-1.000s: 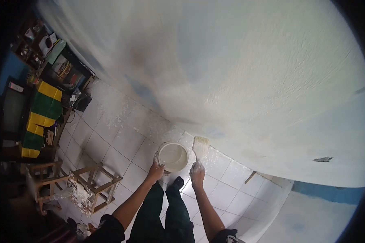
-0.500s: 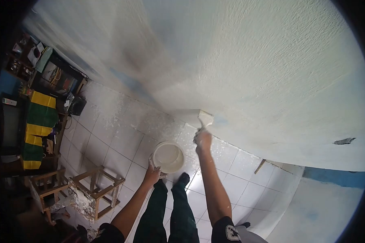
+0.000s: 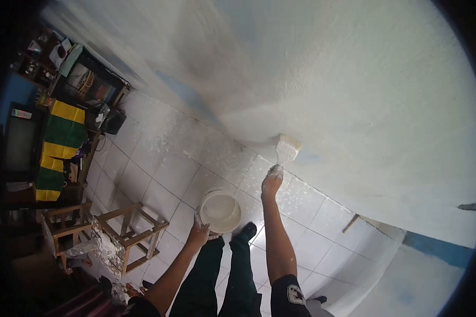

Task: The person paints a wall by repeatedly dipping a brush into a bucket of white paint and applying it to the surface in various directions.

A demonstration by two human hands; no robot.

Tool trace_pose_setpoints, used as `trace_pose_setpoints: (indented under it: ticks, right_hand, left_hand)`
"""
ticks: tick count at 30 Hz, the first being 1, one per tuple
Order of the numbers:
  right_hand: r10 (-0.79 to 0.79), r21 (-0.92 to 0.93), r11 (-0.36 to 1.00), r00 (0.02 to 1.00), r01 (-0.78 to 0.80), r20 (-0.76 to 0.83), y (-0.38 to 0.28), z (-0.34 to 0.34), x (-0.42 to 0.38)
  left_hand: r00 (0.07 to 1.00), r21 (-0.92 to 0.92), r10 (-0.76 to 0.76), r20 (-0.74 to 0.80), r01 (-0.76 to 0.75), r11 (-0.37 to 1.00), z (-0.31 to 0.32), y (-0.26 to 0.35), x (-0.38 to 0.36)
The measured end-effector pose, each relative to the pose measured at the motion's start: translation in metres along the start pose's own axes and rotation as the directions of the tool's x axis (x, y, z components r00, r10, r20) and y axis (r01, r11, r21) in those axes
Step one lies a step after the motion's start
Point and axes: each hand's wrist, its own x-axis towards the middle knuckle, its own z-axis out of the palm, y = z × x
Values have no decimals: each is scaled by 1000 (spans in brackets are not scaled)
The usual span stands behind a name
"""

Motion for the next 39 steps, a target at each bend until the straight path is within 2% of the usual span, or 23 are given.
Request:
trace_pose_setpoints:
  ticks: [1,3,4,5,8,9,12,13,16,20,22,25,28,31,34,37,38,39]
  right_hand:
    - [-79,-77,994,997,79,1,31,1,15]
    - [-80,-130,988,997,80,-1,85,-4,33]
    - [-81,-157,984,997,78,-12,84,-8,28]
    - [115,-21,993,992,-114,48,81,-14,20]
    - [449,-5,893,890,-450,84,86,-30,15]
    - [506,29,859,856,-511,104,87,-36,18]
    - [492,100,857,860,-506,139,74,-38,36]
    - [424,121,886,887,-449,185,55,-35,41]
    - [374,240,871,896,-428,240,-40,-29,12]
    - [244,236,924,938,-302,244,-138,-41,-59]
    - [157,231,950,960,-211,233,-166,-47,-90]
    - [14,255,964,976,-71,217,-149,-42,-82]
    - [138,266,948,979,-174,151,-70,-33,-23]
    - [173,286,939,981,-191,89,11,-18,9]
    - [285,151,942,952,-300,114,62,-13,20]
    - [631,-14,775,772,-632,80,95,-30,34]
    - [613,-34,790,785,-613,88,116,-37,44]
    - [598,67,782,776,-620,201,129,-45,63]
  left_hand:
    - [1000,11,11,-3,-11,1000,-2,-6,1]
    - [996,-87,-85,-23,82,993,-4,-9,-4]
    - [990,-130,-136,-20,132,983,-5,-8,-8]
    - [988,-109,-148,-32,144,984,-5,-5,-11]
    - [989,-67,-128,-81,123,990,-3,-1,-19]
    - [984,-91,-157,-87,149,985,-3,-4,-22]
    - [978,-120,-193,-81,182,976,1,-5,-22]
    - [980,-107,-185,-74,177,979,2,-4,-23]
    - [983,-108,-180,-43,174,979,8,-3,-24]
    - [989,-98,-149,-21,146,984,19,3,-20]
    - [990,-99,-141,-20,138,985,21,2,-17]
    - [992,-46,-119,-36,117,992,32,5,-13]
    - [989,-33,-146,-27,145,989,33,6,-9]
    - [986,-42,-162,-26,161,986,30,-5,-2]
    - [983,-57,-180,-44,178,982,26,-6,-3]
    - [984,-44,-164,-64,161,986,19,-20,-2]
    - [986,-35,-150,-72,148,988,15,-24,0]
    - [987,-40,-144,-68,141,989,14,-21,0]
